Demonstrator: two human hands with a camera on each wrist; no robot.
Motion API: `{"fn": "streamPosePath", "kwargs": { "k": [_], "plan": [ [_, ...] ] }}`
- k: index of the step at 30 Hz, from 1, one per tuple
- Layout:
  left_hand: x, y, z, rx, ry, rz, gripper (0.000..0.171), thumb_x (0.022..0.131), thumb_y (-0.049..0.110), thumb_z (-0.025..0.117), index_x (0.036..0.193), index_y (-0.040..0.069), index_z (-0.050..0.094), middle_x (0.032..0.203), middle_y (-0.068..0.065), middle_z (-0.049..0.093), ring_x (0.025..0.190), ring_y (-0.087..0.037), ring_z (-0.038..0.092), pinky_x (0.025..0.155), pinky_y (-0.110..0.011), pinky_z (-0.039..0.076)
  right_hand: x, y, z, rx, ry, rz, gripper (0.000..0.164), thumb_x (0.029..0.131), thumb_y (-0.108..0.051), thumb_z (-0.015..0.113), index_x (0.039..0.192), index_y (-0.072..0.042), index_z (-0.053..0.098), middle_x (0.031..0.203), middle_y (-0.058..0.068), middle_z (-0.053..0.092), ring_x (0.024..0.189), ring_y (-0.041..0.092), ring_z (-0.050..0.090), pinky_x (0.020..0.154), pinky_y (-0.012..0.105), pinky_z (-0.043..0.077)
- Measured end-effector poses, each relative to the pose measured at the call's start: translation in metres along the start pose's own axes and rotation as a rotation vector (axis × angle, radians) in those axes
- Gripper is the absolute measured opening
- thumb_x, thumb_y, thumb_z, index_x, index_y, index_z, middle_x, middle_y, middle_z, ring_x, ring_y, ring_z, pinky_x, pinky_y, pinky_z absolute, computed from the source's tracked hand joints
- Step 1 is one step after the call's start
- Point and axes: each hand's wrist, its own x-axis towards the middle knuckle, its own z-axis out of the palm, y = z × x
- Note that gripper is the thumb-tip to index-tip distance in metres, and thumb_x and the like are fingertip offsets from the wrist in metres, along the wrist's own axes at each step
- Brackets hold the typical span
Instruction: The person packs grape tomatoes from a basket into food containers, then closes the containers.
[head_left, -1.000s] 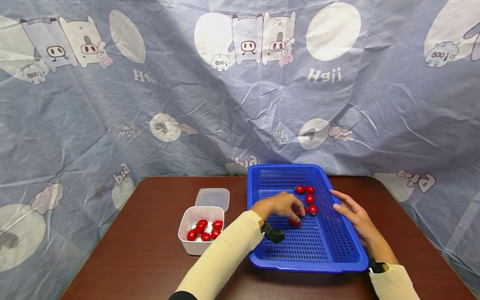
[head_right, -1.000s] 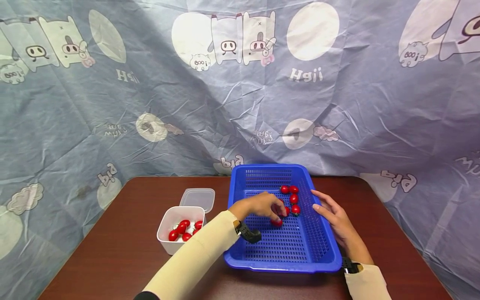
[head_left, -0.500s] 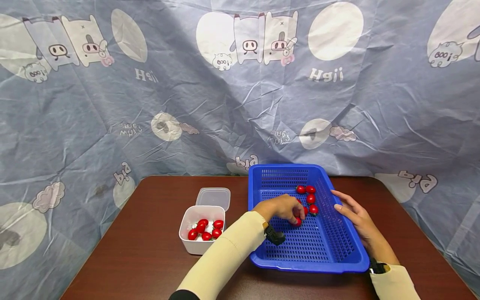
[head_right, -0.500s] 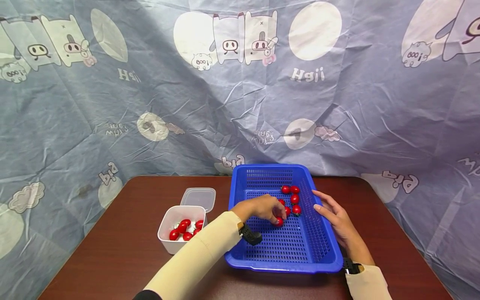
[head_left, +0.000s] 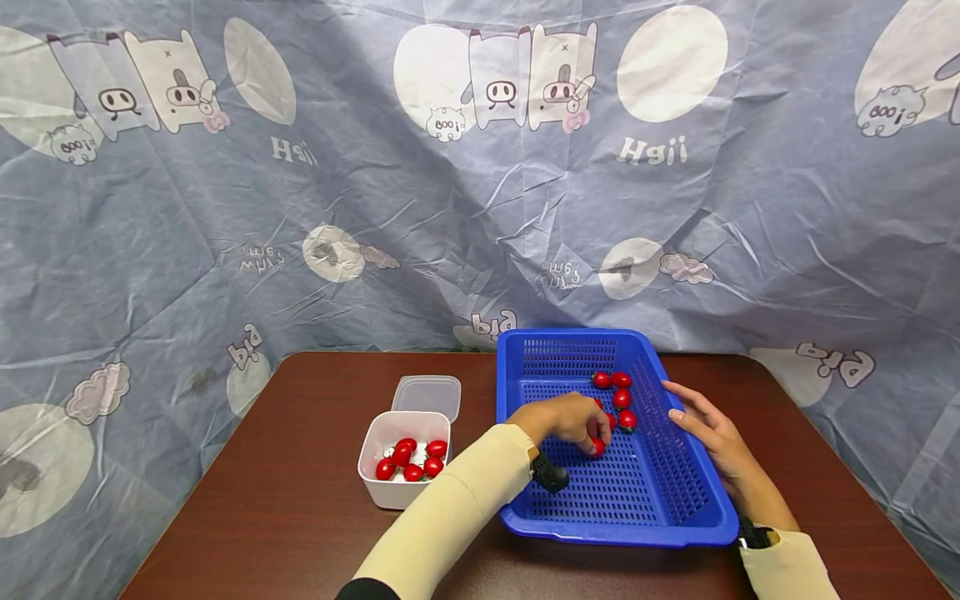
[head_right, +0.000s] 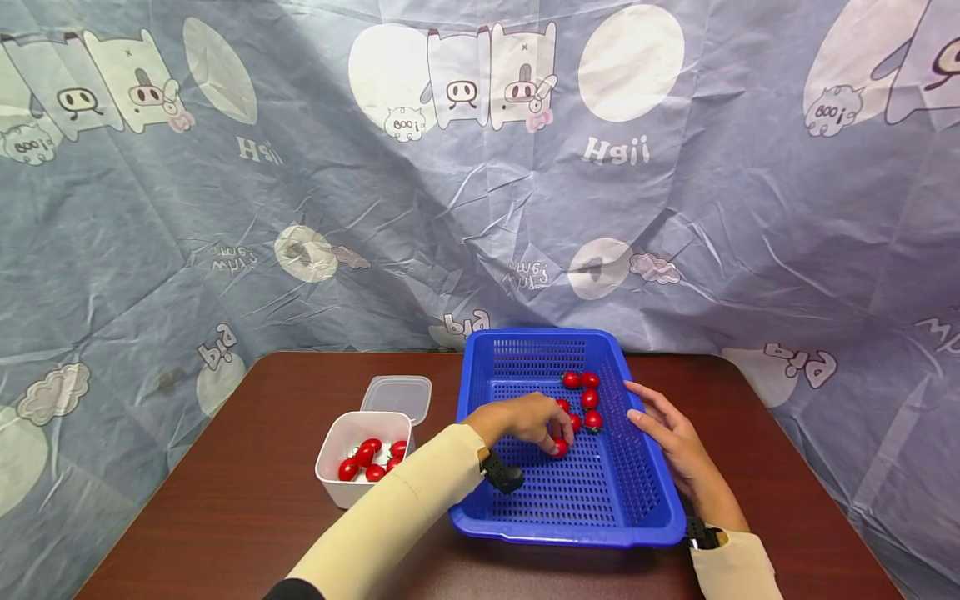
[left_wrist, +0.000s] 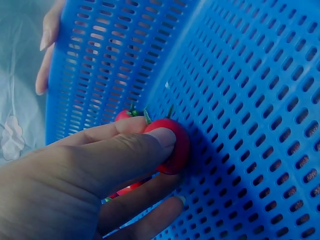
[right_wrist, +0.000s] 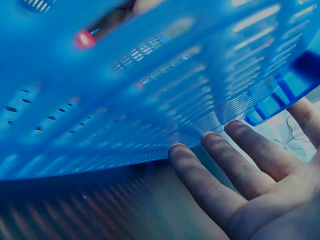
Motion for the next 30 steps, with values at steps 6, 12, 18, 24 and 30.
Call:
{"fn": "streamPosePath", "kwargs": {
  "k": [6,12,18,24,30],
  "plan": [
    [0.002,-0.001,0.000,-0.049,0.025,0.019,0.018,0.081,0.018,0.078,0.098,0.023,0.074,0.083,0.015,0.066,0.080,0.005,0.057,0.075,-0.011,0.041,0.000,0.000,0.000,-0.001,0.001,0.002,0.052,0.101,-0.008,0.045,0.151,-0.009,0.028,0.137,0.010,0.049,0.106,0.029,0.065,0.075,0.051,0.053],
    [0.001,0.000,-0.002,-0.075,0.052,0.041,0.021,0.082,0.021,0.077,0.103,0.023,0.076,0.089,0.017,0.068,0.085,0.007,0.057,0.077,-0.009,0.041,0.000,0.000,0.000,0.006,-0.003,-0.003,0.052,0.101,-0.008,0.046,0.150,-0.008,0.028,0.136,0.011,0.050,0.106,0.028,0.065,0.075,0.051,0.053],
    [-0.001,0.002,-0.007,-0.107,0.077,0.077,0.026,0.083,0.024,0.076,0.109,0.021,0.075,0.096,0.016,0.071,0.086,0.009,0.058,0.081,-0.010,0.042,0.000,-0.001,0.001,0.007,0.005,0.009,0.052,0.101,-0.009,0.046,0.150,-0.009,0.029,0.135,0.009,0.051,0.106,0.028,0.065,0.075,0.051,0.053],
    [-0.003,0.005,-0.014,-0.093,0.103,0.104,0.029,0.083,0.025,0.076,0.111,0.020,0.075,0.098,0.016,0.071,0.082,0.008,0.057,0.072,-0.008,0.042,-0.001,-0.001,0.000,-0.004,0.010,0.011,0.051,0.101,-0.010,0.046,0.150,-0.010,0.030,0.135,0.007,0.052,0.106,0.028,0.065,0.075,0.050,0.054],
    [-0.008,0.005,-0.019,-0.116,0.129,0.102,0.028,0.085,0.025,0.075,0.112,0.021,0.074,0.095,0.018,0.071,0.085,0.003,0.055,0.071,-0.011,0.042,0.000,-0.002,0.001,-0.025,0.004,0.006,0.052,0.101,-0.010,0.046,0.150,-0.011,0.030,0.134,0.003,0.053,0.106,0.026,0.065,0.075,0.049,0.054]
  ]
}}
